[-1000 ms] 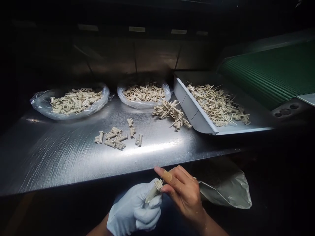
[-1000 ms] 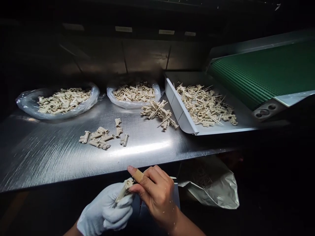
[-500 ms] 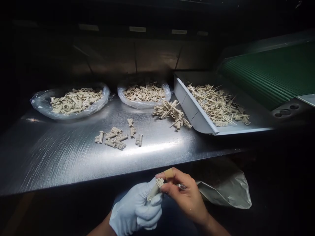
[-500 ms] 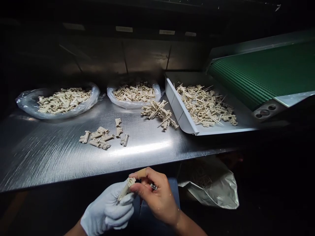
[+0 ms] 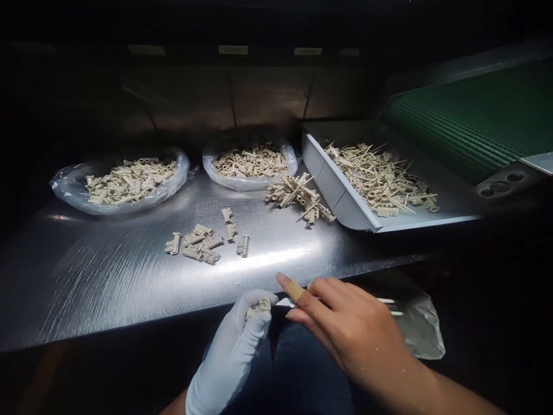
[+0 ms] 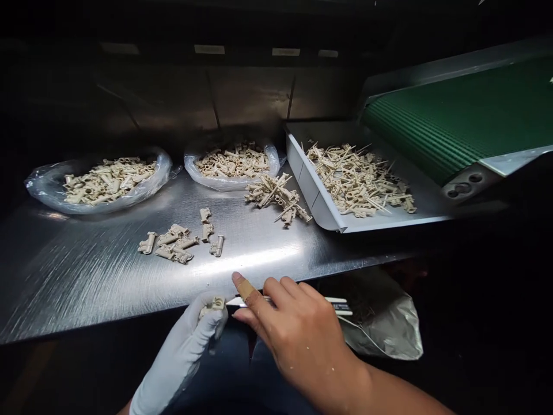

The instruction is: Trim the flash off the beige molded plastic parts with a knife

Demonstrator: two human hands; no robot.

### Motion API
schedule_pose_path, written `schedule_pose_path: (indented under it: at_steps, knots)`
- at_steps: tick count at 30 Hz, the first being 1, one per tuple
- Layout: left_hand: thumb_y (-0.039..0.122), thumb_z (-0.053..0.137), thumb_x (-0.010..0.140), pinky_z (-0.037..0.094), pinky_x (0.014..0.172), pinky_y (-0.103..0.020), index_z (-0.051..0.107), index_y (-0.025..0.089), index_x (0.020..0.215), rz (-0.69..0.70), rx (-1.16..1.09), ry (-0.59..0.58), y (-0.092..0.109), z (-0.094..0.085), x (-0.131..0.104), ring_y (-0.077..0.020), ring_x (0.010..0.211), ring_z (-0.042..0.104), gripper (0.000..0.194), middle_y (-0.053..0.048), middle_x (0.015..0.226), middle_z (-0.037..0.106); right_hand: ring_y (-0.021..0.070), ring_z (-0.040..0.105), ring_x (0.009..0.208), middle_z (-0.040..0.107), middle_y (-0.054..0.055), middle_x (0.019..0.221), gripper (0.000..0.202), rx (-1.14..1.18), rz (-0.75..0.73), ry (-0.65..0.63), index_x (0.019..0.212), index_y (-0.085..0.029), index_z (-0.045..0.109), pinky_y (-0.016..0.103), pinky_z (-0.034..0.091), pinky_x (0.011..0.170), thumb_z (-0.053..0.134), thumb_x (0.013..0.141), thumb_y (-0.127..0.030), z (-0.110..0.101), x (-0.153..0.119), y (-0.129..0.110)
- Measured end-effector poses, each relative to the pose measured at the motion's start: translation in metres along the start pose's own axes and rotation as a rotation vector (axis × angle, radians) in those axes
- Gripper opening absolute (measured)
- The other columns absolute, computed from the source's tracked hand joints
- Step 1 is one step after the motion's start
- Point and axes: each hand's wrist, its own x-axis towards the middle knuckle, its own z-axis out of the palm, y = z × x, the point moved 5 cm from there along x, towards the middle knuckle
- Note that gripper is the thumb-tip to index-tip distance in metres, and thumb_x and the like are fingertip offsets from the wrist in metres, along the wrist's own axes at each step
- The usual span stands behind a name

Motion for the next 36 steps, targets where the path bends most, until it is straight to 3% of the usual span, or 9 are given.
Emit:
schedule_pose_path:
  at_steps: [2, 5, 9, 12, 15, 20, 27, 31, 36]
  knots:
    - [0.037, 0.048, 0.109, 0.049, 0.091, -0.033, 0.070, 0.023, 0.104, 0.107, 0.127, 0.022, 0.003, -0.002, -0.002, -0.0215, 0.092, 0.064, 0.027, -0.004, 0.101, 0.071, 0.0185, 0.055, 0.063, 0.065, 0.002, 0.072, 0.032, -0.115, -0.052, 0.029, 0.128, -0.015, 0.069, 0.036, 0.035, 0.058, 0.047, 0.111, -0.031, -0.013, 0.009, -0.005]
    - [0.032, 0.055, 0.105, 0.049, 0.087, -0.034, 0.073, 0.025, 0.103, 0.225, 0.245, 0.091, 0.005, -0.004, -0.004, -0.0234, 0.089, 0.063, 0.019, -0.004, 0.097, 0.071, 0.0194, 0.051, 0.062, 0.062, 0.002, 0.066, 0.025, -0.211, -0.117, 0.046, 0.105, -0.015, 0.075, 0.038, 0.030, 0.058, 0.050, 0.108, -0.020, -0.024, 0.020, -0.015]
    - [0.034, 0.072, 0.094, 0.052, 0.086, -0.037, 0.077, 0.028, 0.094, 0.210, 0.250, 0.185, 0.002, -0.009, -0.002, -0.0275, 0.088, 0.065, 0.007, -0.006, 0.092, 0.073, 0.0210, 0.046, 0.058, 0.055, 0.004, 0.062, 0.034, -0.227, -0.151, 0.030, 0.082, -0.019, 0.070, 0.039, 0.029, 0.058, 0.043, 0.100, -0.008, -0.027, 0.027, -0.027]
    - [0.037, 0.074, 0.094, 0.057, 0.079, -0.038, 0.077, 0.030, 0.094, 0.169, 0.222, 0.174, -0.004, -0.008, -0.003, -0.0279, 0.087, 0.068, 0.007, -0.008, 0.095, 0.075, 0.0217, 0.047, 0.059, 0.058, 0.005, 0.064, 0.031, -0.256, -0.188, 0.015, 0.082, -0.018, 0.069, 0.040, 0.032, 0.060, 0.043, 0.097, -0.008, -0.026, 0.028, -0.036]
    - [0.038, 0.066, 0.101, 0.060, 0.073, -0.035, 0.073, 0.028, 0.107, 0.143, 0.205, 0.153, -0.012, -0.006, -0.006, -0.0220, 0.087, 0.071, 0.014, -0.007, 0.109, 0.075, 0.0212, 0.048, 0.057, 0.057, 0.004, 0.063, 0.028, -0.293, -0.205, 0.036, 0.080, -0.018, 0.068, 0.039, 0.032, 0.059, 0.046, 0.095, -0.010, -0.024, 0.029, -0.040]
    - [0.035, 0.064, 0.103, 0.060, 0.090, -0.041, 0.069, 0.024, 0.120, 0.155, 0.219, 0.218, -0.025, -0.009, -0.011, -0.0228, 0.105, 0.070, 0.021, -0.009, 0.129, 0.069, 0.0202, 0.048, 0.053, 0.053, 0.002, 0.057, 0.029, -0.185, -0.138, 0.009, 0.071, -0.021, 0.059, 0.038, 0.027, 0.054, 0.047, 0.090, -0.003, -0.021, 0.028, -0.029]
    - [0.034, 0.074, 0.093, 0.052, 0.088, -0.039, 0.077, 0.030, 0.100, 0.235, 0.212, 0.344, -0.019, -0.012, -0.018, -0.0271, 0.091, 0.067, 0.008, -0.005, 0.095, 0.071, 0.0150, 0.056, 0.056, 0.064, -0.001, 0.065, 0.027, 0.087, 0.018, 0.008, 0.080, -0.021, 0.060, 0.033, 0.036, 0.056, 0.055, 0.106, -0.020, -0.015, 0.013, -0.010]
    - [0.038, 0.063, 0.101, 0.050, 0.076, -0.030, 0.070, 0.028, 0.097, 0.223, 0.118, 0.230, -0.009, -0.009, -0.017, -0.0194, 0.078, 0.060, 0.013, -0.001, 0.088, 0.064, 0.0144, 0.062, 0.061, 0.069, -0.001, 0.072, 0.014, 0.330, 0.163, 0.124, 0.091, -0.021, 0.064, 0.029, 0.044, 0.060, 0.062, 0.104, -0.021, -0.003, 0.000, 0.001]
    - [0.053, 0.064, 0.099, 0.046, 0.069, -0.026, 0.066, 0.024, 0.088, 0.097, -0.067, 0.055, -0.004, -0.002, -0.013, -0.0162, 0.071, 0.052, 0.031, 0.001, 0.079, 0.057, 0.0146, 0.067, 0.066, 0.072, -0.001, 0.076, 0.011, 0.556, 0.259, 0.210, 0.090, -0.021, 0.065, 0.027, 0.051, 0.063, 0.068, 0.101, -0.021, 0.018, -0.014, 0.005]
